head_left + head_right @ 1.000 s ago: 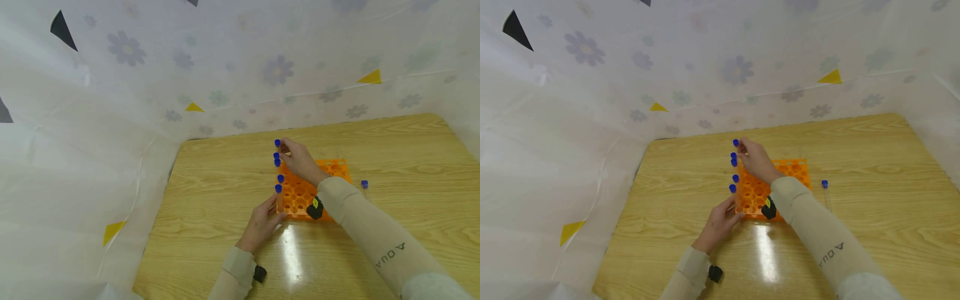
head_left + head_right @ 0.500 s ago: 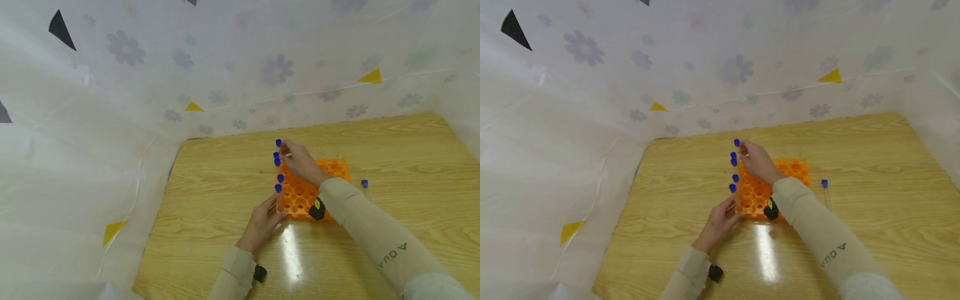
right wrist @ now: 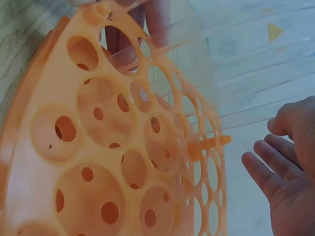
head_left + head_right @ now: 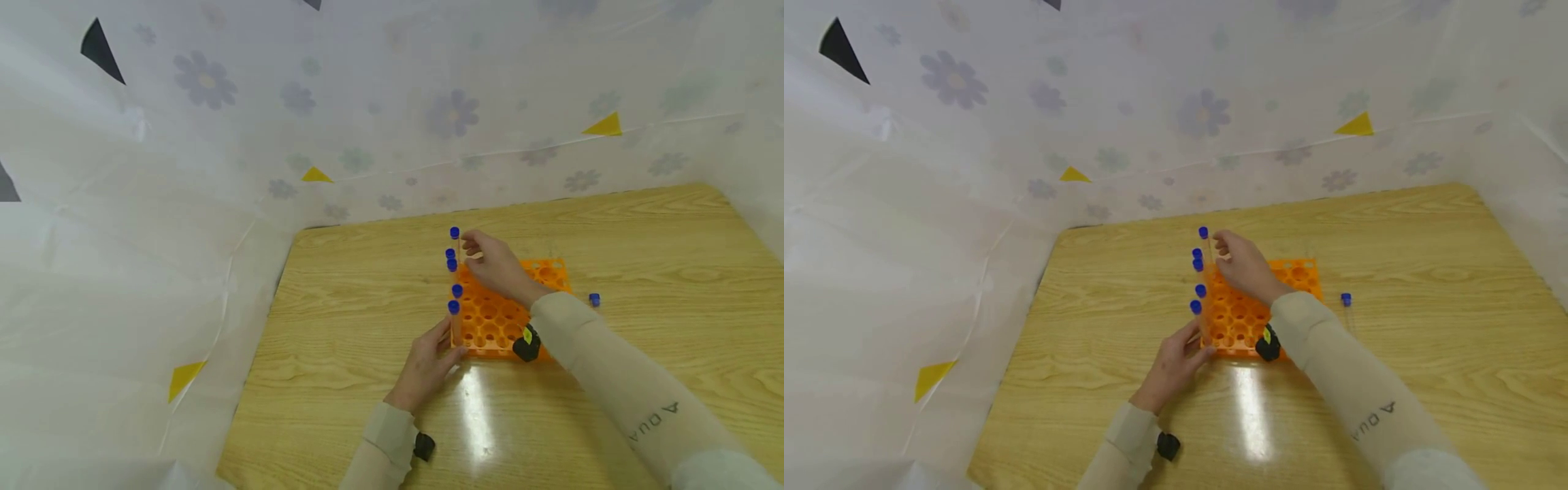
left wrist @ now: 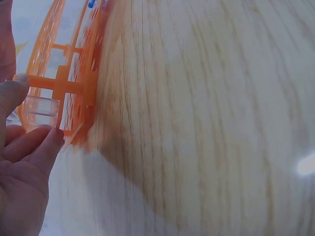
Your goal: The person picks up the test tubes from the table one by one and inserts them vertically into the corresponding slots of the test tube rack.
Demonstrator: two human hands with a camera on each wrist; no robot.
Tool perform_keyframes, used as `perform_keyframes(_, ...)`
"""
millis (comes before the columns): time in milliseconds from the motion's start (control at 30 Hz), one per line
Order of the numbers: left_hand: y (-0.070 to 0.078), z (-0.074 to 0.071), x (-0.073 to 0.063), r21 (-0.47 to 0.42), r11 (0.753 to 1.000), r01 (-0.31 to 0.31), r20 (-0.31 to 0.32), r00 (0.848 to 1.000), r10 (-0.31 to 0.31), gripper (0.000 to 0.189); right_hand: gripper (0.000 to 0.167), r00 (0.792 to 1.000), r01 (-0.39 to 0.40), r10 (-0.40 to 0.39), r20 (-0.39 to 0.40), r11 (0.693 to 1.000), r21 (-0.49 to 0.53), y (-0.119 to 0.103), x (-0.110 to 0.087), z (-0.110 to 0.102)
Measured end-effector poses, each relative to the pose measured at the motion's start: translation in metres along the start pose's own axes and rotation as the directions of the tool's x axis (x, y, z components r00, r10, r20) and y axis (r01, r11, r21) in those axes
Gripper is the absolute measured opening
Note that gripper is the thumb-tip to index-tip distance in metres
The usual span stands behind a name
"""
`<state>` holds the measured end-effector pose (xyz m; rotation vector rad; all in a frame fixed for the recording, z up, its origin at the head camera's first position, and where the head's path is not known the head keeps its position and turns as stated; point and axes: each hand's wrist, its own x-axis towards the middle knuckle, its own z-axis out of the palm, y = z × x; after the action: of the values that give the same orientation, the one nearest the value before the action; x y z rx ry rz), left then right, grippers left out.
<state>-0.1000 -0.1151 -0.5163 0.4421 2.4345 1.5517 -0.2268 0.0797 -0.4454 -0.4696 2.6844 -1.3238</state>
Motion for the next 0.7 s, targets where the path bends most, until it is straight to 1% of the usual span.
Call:
perform_keyframes(133,0.0,-0.001,0.0,-0.019,1.0,0.013,0.005,1.0,-0.013,0.064,0.05,1.0,-0.015,0.015,0.01,0.999,0.029,0.003,-0.005,-0.004)
perform_keyframes(267,0.0,0.0,-0.001,-0.037,0.999,0.017,0.005,1.0,-0.017,0.064,0.051,0.999,-0.034,0.035,-0.016,0.998,0.046,0.005,-0.011,-0.009)
perform_keyframes(400,0.0,0.0,-0.001,-0.04,0.999,0.007,0.005,1.0,-0.006,0.064,0.048,0.997,-0.043,0.045,-0.056,0.998,0.039,0.008,-0.017,-0.014)
perform_keyframes(567,-0.003,0.0,0.0,-0.015,1.0,-0.022,-0.002,1.0,0.021,0.064,0.047,0.996,-0.045,0.049,-0.078,0.998,0.054,0.015,-0.026,-0.021)
perform_keyframes(700,-0.002,0.0,0.001,-0.009,0.999,-0.036,0.0,0.999,0.036,0.064,0.046,0.995,-0.029,0.035,-0.093,0.997,0.07,0.02,-0.035,-0.026)
